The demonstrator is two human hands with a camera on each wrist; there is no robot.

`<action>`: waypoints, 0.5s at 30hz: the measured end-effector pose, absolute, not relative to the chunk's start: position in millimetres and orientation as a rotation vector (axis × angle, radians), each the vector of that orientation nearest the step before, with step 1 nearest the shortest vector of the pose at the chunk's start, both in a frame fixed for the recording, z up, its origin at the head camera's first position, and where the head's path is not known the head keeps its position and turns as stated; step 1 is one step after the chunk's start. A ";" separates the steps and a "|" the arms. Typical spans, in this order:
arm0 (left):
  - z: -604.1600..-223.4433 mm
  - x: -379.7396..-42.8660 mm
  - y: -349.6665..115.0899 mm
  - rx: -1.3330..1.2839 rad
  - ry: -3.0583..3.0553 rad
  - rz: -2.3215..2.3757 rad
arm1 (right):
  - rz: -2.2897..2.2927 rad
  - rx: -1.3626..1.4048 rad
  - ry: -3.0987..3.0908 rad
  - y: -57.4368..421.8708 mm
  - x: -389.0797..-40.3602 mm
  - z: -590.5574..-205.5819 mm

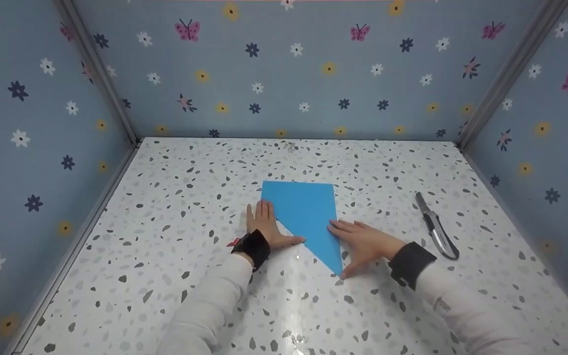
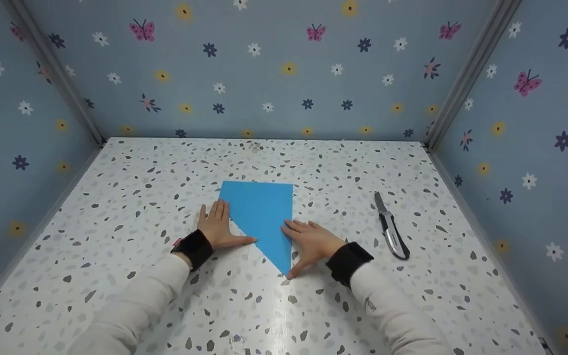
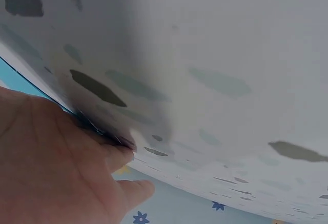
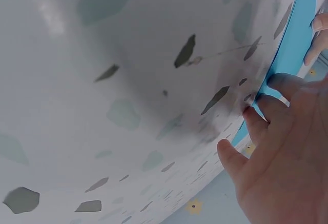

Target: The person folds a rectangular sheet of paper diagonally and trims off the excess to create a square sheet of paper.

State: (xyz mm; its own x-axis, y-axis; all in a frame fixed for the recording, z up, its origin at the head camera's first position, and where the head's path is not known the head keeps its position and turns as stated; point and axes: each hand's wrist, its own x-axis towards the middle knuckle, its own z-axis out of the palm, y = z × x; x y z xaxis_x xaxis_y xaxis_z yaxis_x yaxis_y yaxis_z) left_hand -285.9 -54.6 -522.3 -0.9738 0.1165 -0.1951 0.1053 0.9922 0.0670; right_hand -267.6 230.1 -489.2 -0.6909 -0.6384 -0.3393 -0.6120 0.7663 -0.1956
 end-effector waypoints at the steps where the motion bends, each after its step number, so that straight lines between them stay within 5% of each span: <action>1: -522.1 -284.0 -52.4 0.159 2.939 0.069 | -0.089 -0.949 2.571 229.8 -267.3 -488.9; 15: -503.8 -236.3 -15.0 0.276 2.956 0.073 | -0.094 -0.972 2.567 228.2 -264.6 -485.4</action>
